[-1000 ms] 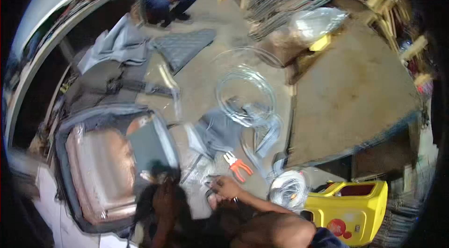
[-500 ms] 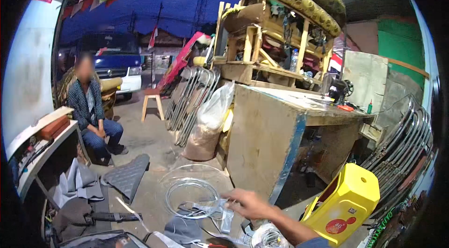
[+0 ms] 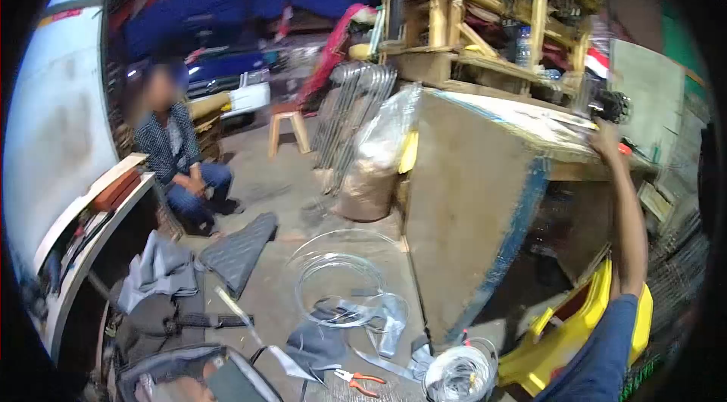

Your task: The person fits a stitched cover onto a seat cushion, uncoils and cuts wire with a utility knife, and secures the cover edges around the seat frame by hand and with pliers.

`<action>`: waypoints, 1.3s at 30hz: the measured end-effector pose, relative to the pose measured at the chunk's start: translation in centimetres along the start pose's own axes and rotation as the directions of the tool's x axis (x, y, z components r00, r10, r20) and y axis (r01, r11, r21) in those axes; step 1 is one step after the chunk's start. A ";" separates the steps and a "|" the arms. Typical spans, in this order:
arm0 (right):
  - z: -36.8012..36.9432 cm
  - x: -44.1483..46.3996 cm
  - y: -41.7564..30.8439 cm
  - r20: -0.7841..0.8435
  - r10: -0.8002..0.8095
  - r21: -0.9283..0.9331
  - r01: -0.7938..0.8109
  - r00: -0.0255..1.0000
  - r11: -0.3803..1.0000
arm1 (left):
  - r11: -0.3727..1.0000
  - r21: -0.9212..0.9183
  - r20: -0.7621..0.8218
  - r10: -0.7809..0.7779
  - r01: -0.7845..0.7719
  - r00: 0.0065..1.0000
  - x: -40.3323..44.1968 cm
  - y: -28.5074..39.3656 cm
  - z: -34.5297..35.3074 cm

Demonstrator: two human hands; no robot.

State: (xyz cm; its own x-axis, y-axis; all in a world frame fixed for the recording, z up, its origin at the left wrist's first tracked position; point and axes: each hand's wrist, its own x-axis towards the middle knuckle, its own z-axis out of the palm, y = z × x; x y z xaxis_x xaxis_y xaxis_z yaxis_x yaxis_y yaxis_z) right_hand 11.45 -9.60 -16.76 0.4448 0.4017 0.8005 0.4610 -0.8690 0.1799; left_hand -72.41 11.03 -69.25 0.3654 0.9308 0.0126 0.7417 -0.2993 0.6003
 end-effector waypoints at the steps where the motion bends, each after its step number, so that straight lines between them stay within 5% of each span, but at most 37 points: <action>1: 2.7 2.2 2.4 0.266 0.233 0.075 -0.261 0.936 0.962 | 0.999 0.026 -0.008 -0.019 0.019 1.000 0.5 -0.1 0.3; 3: 8.1 4.7 7.8 0.289 0.165 0.012 -0.176 0.943 0.984 | 0.997 0.063 -0.019 -0.048 0.049 0.999 1.5 -0.5 0.8; 4: 8.3 4.4 9.0 0.301 0.128 0.149 -0.179 0.945 0.973 | 0.995 0.079 -0.024 -0.067 0.068 0.997 1.4 -0.5 1.1; 5: 11.5 6.2 12.1 0.277 0.069 0.004 -0.073 0.958 0.997 | 0.992 0.094 -0.030 -0.083 0.086 0.996 1.5 -0.5 1.3; 7: 11.9 7.2 13.2 0.418 0.209 0.007 -0.233 0.884 0.972 | 0.987 0.115 -0.044 -0.111 0.115 0.993 1.5 -0.7 1.5; 12: 14.1 7.9 13.4 0.412 0.214 -0.027 -0.223 0.886 0.974 | 0.972 0.150 -0.086 -0.168 0.179 0.982 0.3 -1.3 2.0; 19: 12.1 6.7 8.8 0.315 0.177 0.059 -0.205 0.932 0.977 | 0.966 0.155 -0.128 -0.187 0.206 0.974 -0.9 -1.9 2.5; 25: 5.7 -0.6 -5.1 0.068 -0.029 0.416 -0.002 0.997 0.909 | 0.966 0.138 -0.164 -0.195 0.218 0.967 -2.0 -2.6 2.5; 33: -8.1 -20.2 -31.2 -0.141 -0.534 0.902 0.330 0.834 0.278 | 0.955 0.156 -0.189 -0.222 0.252 0.957 -3.3 -3.1 2.8; 39: -11.6 -33.3 -39.3 -0.206 -0.811 0.976 0.059 0.547 -0.208 | 0.948 0.189 -0.211 -0.216 0.256 0.953 -5.6 -3.7 3.1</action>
State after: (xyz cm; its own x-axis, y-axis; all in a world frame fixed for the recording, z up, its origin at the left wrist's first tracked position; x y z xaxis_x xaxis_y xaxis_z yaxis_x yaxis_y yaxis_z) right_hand -30.37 7.81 -43.90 -0.2887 0.8653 0.4098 0.6804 0.4865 -0.5481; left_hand -75.52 6.26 -74.03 0.0696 0.9963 0.0512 0.9029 -0.0847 0.4215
